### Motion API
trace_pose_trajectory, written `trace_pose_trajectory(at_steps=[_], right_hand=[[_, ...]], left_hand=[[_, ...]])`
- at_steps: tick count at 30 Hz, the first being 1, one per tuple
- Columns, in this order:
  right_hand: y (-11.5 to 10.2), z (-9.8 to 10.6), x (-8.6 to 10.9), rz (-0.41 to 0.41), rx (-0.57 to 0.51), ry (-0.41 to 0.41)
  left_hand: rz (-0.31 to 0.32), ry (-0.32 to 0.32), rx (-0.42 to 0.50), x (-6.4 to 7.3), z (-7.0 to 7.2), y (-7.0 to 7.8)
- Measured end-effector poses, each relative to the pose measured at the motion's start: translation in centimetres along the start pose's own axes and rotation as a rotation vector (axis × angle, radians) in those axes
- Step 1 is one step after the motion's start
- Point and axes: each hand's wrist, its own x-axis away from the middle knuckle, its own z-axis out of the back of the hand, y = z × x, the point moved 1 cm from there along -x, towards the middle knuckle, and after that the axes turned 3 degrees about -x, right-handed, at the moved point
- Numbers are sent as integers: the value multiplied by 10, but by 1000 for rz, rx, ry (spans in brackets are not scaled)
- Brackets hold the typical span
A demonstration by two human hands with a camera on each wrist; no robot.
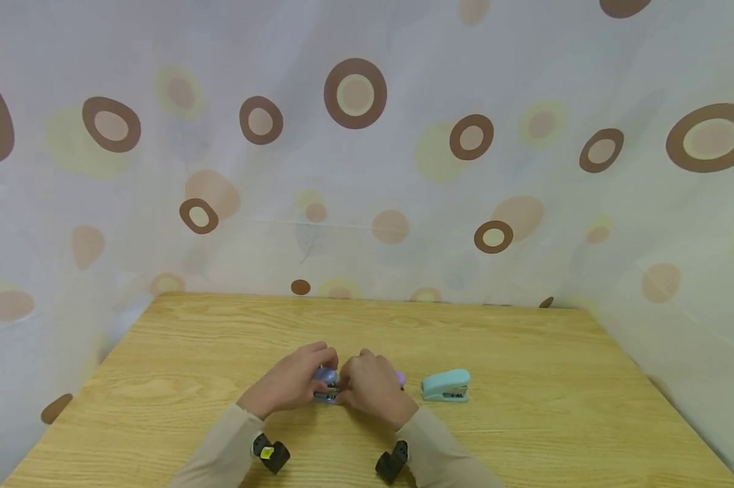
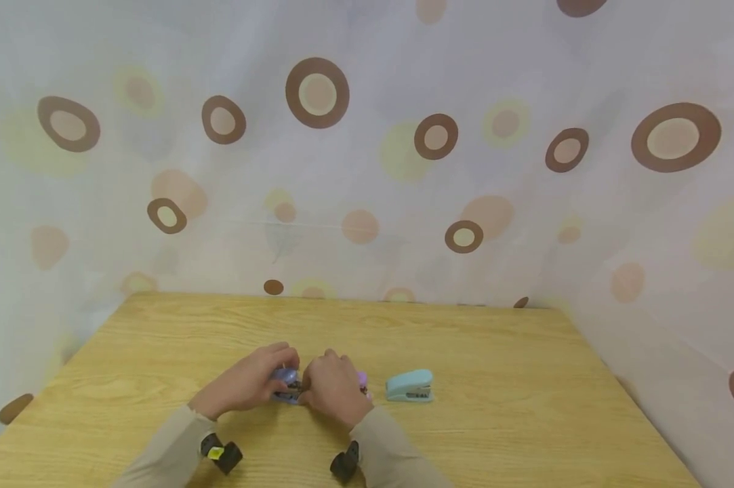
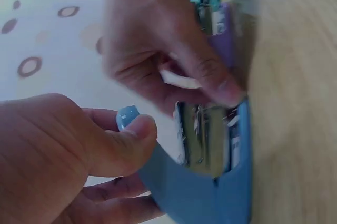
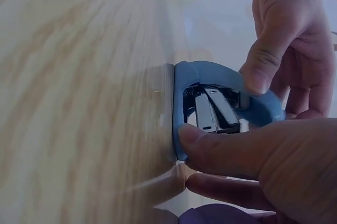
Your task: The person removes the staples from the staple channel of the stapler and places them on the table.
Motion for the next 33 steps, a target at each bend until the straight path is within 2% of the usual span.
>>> trace_pose_trajectory(at_steps=[4,6,11,15,22,29,33], right_hand=[[0,-1,-1,2,-6,-17],[1,-2,-1,4,-9,-19],[3,-2,0,23,9,-7],[3,0,0,53,41,15],[0,0,2,37,66,5],[-3,-3,3,52,92,-12],[-2,-1,4,51,97,-8]], left_hand=[[19,1,182,8,9,-10],[25,-2,244,11,12,-13],[15,2,237,15,13,-17],[14,13,271,19,11,-22],[-21,20,295,28,6,-26],[19,26,217,35,4,-25],[28,35,253,36,5,-27]])
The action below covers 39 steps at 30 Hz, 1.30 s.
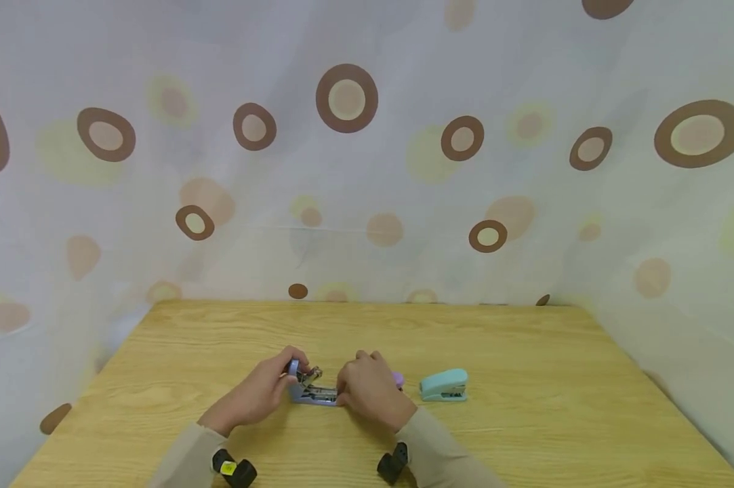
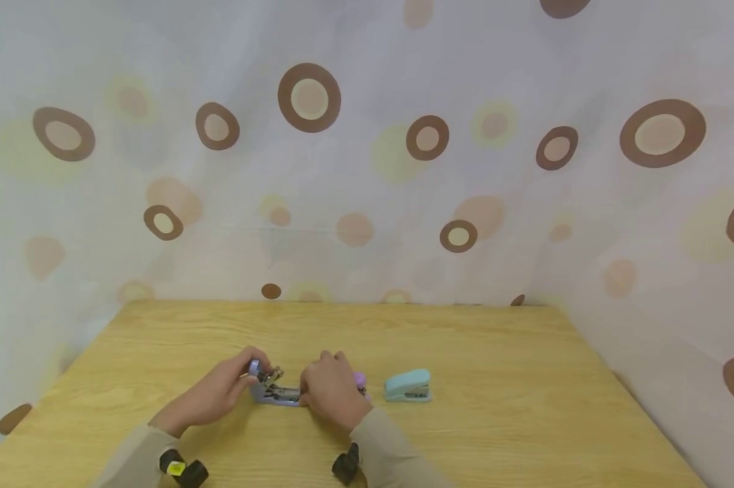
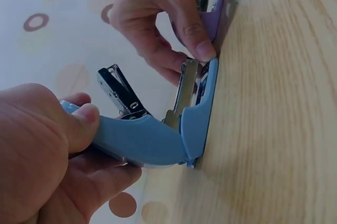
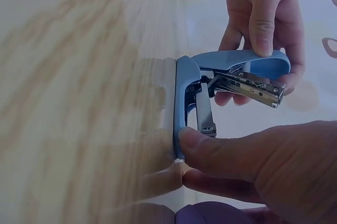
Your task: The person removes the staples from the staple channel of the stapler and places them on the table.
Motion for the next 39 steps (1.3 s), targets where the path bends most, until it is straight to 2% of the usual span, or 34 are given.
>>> trace_pose_trajectory(at_steps=[9,12,16,20,24,29,33,39], right_hand=[[-1,0,-1,18,29,17],[-1,0,0,19,36,13],[0,2,1,22,26,18],[2,3,1,8,12,8],[2,5,2,18,13,-1],[1,7,0,56,31,31],[0,7,-1,69,-51,16],[-2,6,-5,61,-301,-49]], left_hand=[[-5,-36,53,9,14,-16],[22,-52,50,10,17,-22],[76,-66,112,10,21,-28],[83,-73,160,8,21,-32],[79,-62,147,7,22,-31],[79,-46,108,9,25,-28],[91,-48,91,11,26,-26],[81,-50,95,11,24,-25]])
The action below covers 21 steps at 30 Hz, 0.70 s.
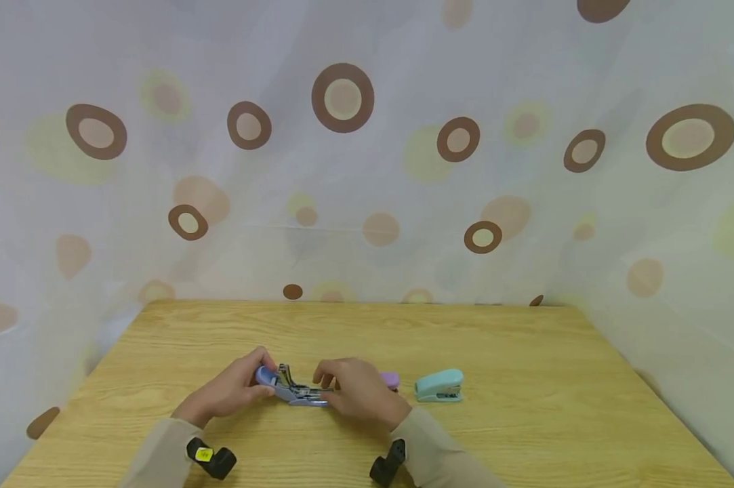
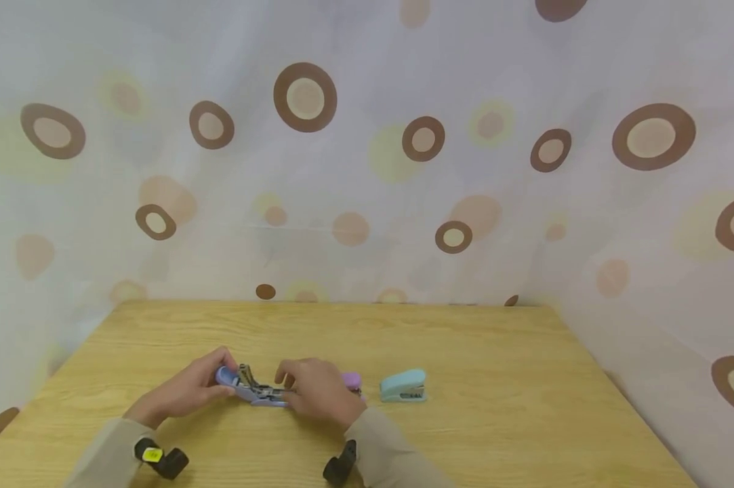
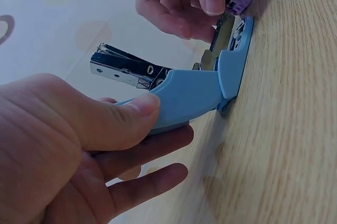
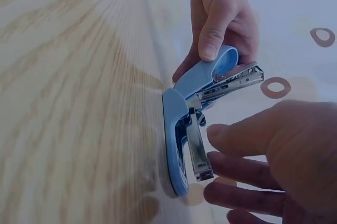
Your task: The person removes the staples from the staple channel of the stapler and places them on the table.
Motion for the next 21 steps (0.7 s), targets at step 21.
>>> trace_pose_trajectory(at_steps=[21], right_hand=[[1,0,-8,126,-59,-142]], left_hand=[[8,-22,34,0,0,-1]])
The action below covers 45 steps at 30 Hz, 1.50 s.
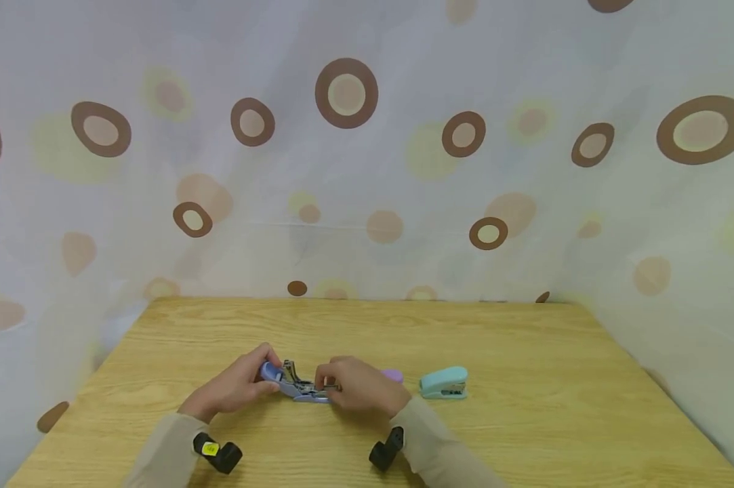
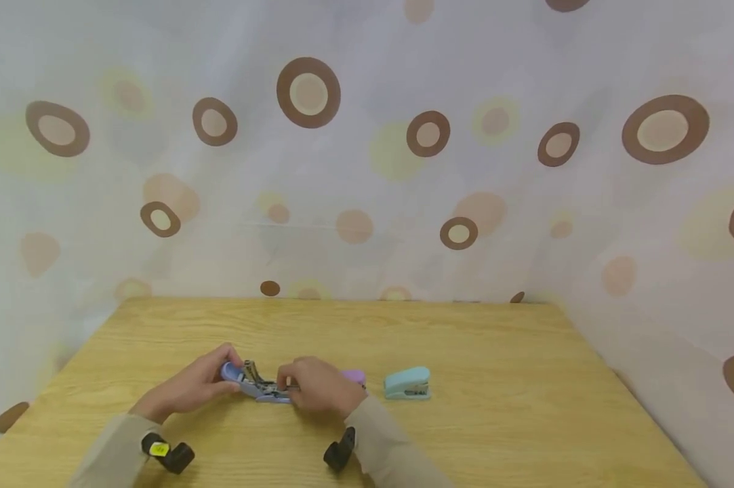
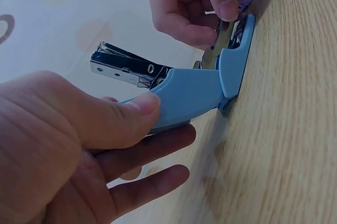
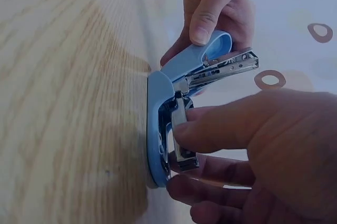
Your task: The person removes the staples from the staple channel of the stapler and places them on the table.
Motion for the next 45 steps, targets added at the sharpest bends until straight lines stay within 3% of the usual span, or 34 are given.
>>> trace_pose_trajectory(at_steps=[14,22,34,45], right_hand=[[4,-2,-2,70,33,-52],[6,-6,-4,54,48,-82],[3,5,0,-32,42,-8],[5,10,6,11,20,56]], left_hand=[[23,-26,18,-2,-2,1],[20,-22,24,1,-2,1],[18,-2,-30,-2,1,3],[9,-7,-28,-1,2,2]])
